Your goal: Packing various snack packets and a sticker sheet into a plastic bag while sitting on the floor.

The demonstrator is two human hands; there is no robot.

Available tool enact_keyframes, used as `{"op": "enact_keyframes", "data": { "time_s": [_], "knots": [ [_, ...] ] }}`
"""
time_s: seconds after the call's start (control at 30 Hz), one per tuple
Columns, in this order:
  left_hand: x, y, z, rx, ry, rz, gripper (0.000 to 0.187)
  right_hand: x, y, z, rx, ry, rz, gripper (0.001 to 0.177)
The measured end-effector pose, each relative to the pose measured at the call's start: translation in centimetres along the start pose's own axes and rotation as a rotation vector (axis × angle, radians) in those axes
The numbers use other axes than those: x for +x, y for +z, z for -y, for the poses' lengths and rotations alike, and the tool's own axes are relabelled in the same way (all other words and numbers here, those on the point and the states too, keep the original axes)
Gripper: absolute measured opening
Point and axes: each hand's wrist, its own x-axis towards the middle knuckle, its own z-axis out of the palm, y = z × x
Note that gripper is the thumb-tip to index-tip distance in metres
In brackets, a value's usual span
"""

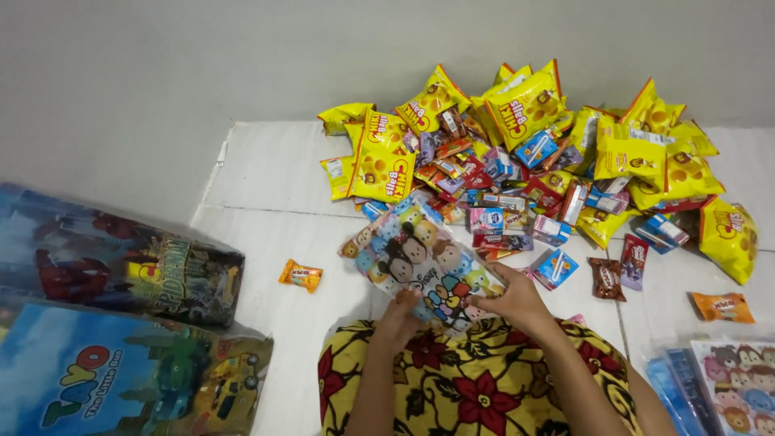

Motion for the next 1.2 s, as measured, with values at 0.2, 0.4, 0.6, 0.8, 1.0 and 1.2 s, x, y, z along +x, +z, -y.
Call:
{"op": "enact_keyframes", "data": {
  "time_s": [0.2,0.4,0.6,0.8,1.0,1.2],
  "knots": [
    [-3.2,3.1,-2.9,-0.121,0.128,0.129,0.078,-3.5,1.5,6.4,0.298,0.127,-0.039,0.077],
    [-6.2,6.8,-6.1,-0.031,0.126,0.148,0.099,-2.6,2.7,4.3,0.434,0.044,-0.082,0.081],
    [-1.7,-0.4,-0.4,-0.163,0.132,0.023,0.043,-4.9,1.2,9.1,-0.140,-0.038,-0.029,0.073],
    [-0.8,-1.5,0.6,-0.375,0.214,0.190,0.054,-4.4,0.4,8.0,-0.075,0.004,-0.004,0.070],
    [1.5,-3.0,2.4,-0.387,0.241,0.355,0.061,-5.5,-0.1,11.5,-0.048,0.233,0.050,0.098],
    [0.9,-2.0,2.1,-0.295,0.223,0.055,0.062,-3.6,2.0,7.0,0.724,0.228,0.012,0.067]
  ]
}}
